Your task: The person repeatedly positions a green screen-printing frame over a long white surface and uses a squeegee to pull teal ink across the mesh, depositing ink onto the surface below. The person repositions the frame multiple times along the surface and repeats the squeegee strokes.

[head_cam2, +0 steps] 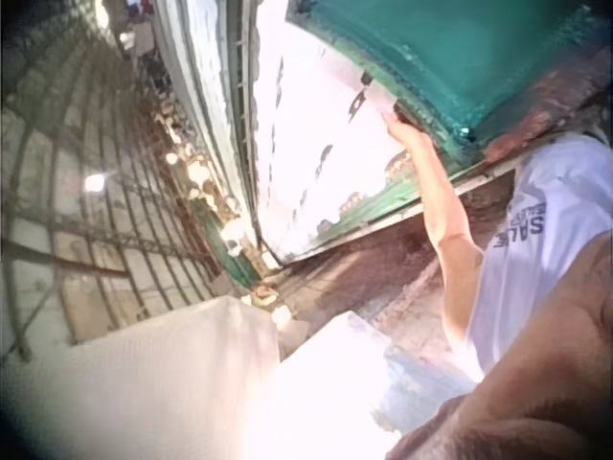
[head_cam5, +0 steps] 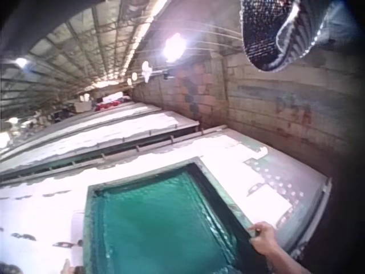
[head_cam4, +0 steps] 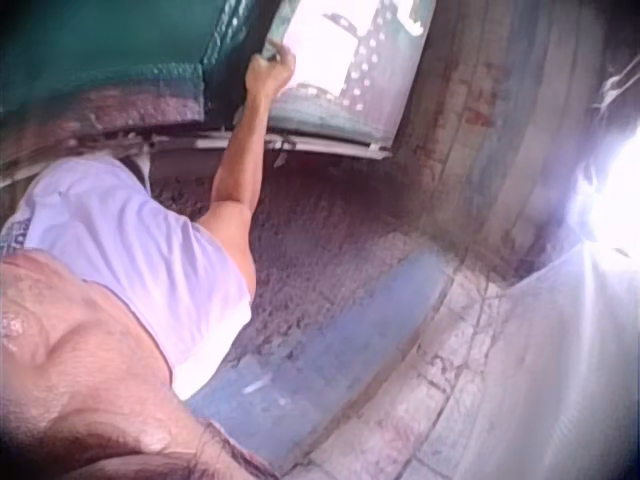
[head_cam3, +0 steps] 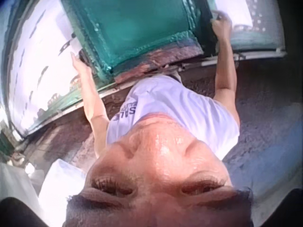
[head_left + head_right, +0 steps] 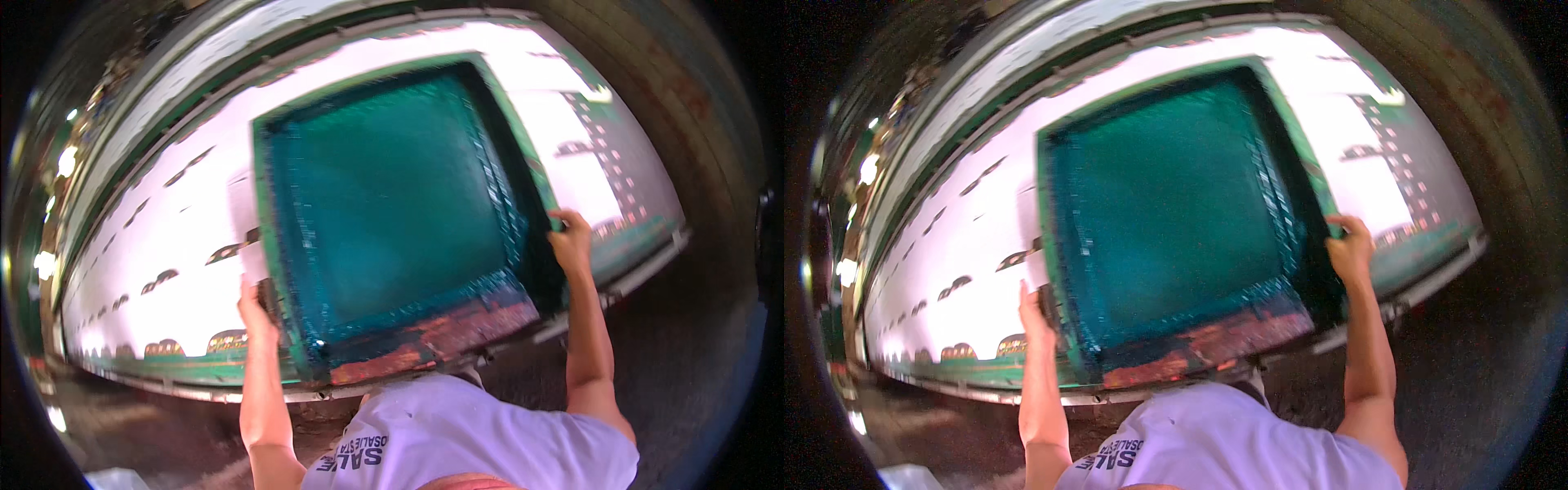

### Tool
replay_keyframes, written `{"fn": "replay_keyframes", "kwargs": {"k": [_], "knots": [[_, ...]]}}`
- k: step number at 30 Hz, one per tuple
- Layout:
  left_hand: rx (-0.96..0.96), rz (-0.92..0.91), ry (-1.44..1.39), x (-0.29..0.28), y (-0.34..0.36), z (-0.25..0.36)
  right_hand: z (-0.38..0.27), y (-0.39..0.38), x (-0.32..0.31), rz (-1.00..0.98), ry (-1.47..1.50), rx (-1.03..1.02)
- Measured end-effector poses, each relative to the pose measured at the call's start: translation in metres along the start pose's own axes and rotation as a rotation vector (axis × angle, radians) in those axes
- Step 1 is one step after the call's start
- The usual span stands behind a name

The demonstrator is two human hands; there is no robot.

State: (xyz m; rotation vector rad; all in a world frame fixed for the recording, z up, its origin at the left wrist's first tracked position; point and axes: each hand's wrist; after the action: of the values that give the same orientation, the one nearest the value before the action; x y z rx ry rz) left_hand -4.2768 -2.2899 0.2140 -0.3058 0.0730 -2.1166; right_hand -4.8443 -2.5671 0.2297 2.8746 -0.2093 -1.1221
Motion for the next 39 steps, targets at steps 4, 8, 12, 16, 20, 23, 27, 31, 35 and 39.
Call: {"fn": "replay_keyframes", "kwargs": {"k": [4, 8, 12, 16, 20, 23, 27, 31, 35, 39], "knots": [[0.046, 0.082, 0.188, 0.012, -0.006, -0.035, 0.066, 0.022, -0.011, -0.06, 0.172, -0.026], [-0.003, 0.033, 0.247, 0.053, -0.019, -0.016, 0.12, 0.046, -0.026, 0.005, 0.032, -0.07], [0.105, -0.001, 0.261, 0.052, -0.029, -0.037, 0.126, 0.062, -0.027, -0.071, 0.081, -0.075], [0.048, -0.062, 0.383, 0.078, -0.053, -0.005, 0.127, 0.069, -0.038, -0.092, 0.128, -0.051], [0.12, -0.035, 0.395, 0.071, -0.029, -0.042, 0.131, 0.073, -0.036, -0.07, 0.107, -0.087], [0.088, -0.052, 0.397, 0.072, -0.03, -0.04, 0.121, 0.068, -0.035, -0.075, 0.048, -0.035], [0.035, -0.058, 0.415, 0.077, -0.03, -0.035, 0.132, 0.072, -0.033, -0.073, -0.014, -0.069], [0.012, -0.028, 0.471, 0.078, -0.028, -0.04, 0.138, 0.071, -0.03, -0.092, -0.009, -0.083], [-0.02, -0.048, 0.521, 0.075, -0.018, -0.049, 0.149, 0.068, -0.032, -0.104, -0.034, -0.062], [-0.022, -0.043, 0.497, 0.076, -0.017, -0.049, 0.106, 0.034, -0.04, 0.049, -0.149, -0.242]]}}
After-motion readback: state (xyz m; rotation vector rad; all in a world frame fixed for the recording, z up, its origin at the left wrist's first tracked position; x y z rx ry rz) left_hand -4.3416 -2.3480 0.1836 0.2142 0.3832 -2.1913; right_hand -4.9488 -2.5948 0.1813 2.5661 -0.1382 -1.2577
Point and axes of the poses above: each hand's wrist, its own y-axis towards the middle knuckle, its own x-axis out of the palm, z = x × y, and after that the axes turned 9 degrees about x, right-handed
